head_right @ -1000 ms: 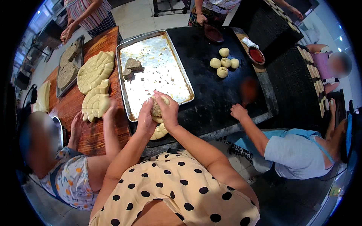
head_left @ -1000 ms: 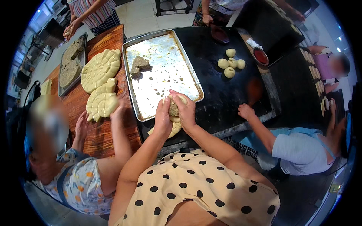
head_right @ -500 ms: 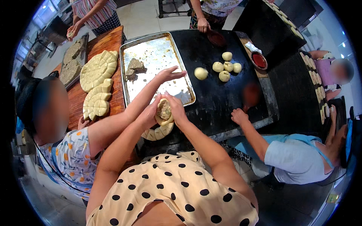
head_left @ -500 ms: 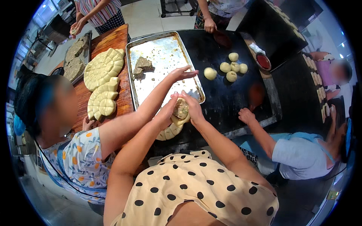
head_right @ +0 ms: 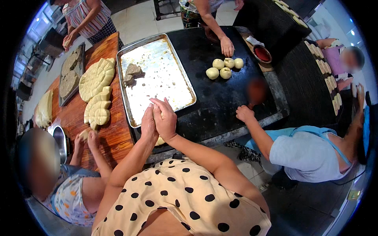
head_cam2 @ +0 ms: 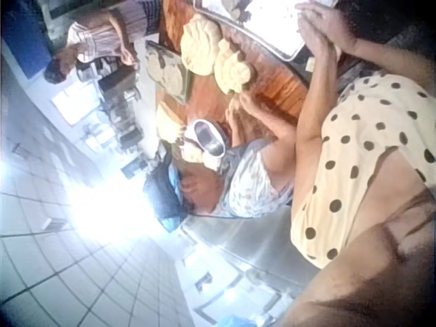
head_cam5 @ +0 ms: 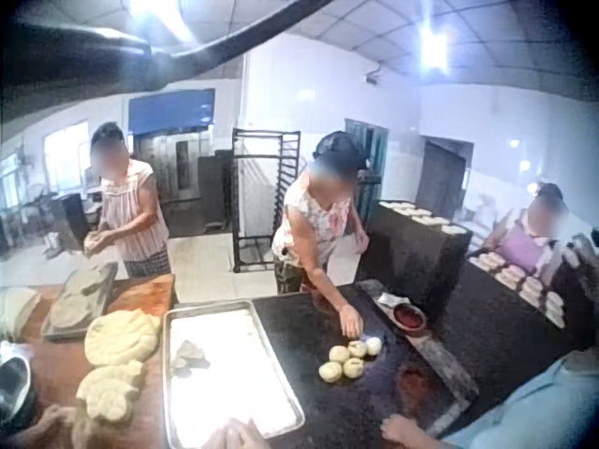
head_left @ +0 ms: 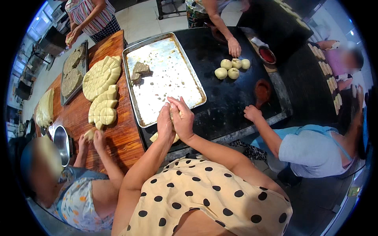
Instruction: The person picks up pieces of dough, flattens them, adds a portion of filling from a tray by hand, and shapes them into round buns before placing them on a dark work surface.
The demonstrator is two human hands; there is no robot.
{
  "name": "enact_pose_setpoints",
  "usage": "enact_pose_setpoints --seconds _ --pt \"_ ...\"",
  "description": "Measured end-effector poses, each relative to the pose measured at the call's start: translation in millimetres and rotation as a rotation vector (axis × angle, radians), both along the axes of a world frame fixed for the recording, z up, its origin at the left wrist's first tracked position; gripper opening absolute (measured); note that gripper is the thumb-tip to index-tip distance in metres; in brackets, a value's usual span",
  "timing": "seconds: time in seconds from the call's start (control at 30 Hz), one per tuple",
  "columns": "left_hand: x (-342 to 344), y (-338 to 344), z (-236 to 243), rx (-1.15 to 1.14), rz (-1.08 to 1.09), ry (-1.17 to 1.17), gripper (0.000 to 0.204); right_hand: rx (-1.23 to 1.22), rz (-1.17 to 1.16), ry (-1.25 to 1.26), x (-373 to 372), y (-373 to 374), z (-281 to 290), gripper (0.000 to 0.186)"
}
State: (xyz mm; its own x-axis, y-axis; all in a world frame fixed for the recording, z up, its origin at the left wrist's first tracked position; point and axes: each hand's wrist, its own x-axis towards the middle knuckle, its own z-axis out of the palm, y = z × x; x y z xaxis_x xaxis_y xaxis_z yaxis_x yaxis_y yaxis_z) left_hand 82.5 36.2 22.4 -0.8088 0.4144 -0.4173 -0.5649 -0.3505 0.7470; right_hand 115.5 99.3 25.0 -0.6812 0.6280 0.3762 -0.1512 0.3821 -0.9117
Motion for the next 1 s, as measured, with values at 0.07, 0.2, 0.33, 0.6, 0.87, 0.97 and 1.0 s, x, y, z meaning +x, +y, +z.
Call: enact_pose_setpoints --seconds 0.07,0.2,0.33,0.6,0.87,0.97,1.0 --pt "-0.3 -3.9 -0.1 -0.046 0.002 0.025 0.038 0.081 0.043 0.003 0.4 -0.2 7.2 0.026" --pt "-0.3 -13.2 34.2 0.083 -0.04 -0.127 0.049 -0.506 0.167 0.104 5.0 2.1 26.0 0.041" --pt "-2.5 -4.5 18.6 -0.255 -0.109 0.137 0.048 0.043 0.165 -0.108 5.1 14.5 6.9 0.035" --pt "-16.0 -8.9 50.1 0.159 -0.196 -0.027 0.057 -0.503 0.171 0.16 0.4 20.8 19.0 0.028" --pt "-10.3 -15.2 7.8 0.092 -0.019 0.302 0.035 0.146 0.008 0.197 -18.2 -11.2 26.5 0.025" --pt "-17.3 -23.9 10.6 0.077 -0.055 0.195 0.036 0.179 0.102 0.127 -20.1 -4.9 16.2 0.031" --pt "-21.6 -30.8 10.8 0.106 -0.083 0.163 0.041 0.139 0.13 0.08 -17.9 -6.0 21.1 0.036"
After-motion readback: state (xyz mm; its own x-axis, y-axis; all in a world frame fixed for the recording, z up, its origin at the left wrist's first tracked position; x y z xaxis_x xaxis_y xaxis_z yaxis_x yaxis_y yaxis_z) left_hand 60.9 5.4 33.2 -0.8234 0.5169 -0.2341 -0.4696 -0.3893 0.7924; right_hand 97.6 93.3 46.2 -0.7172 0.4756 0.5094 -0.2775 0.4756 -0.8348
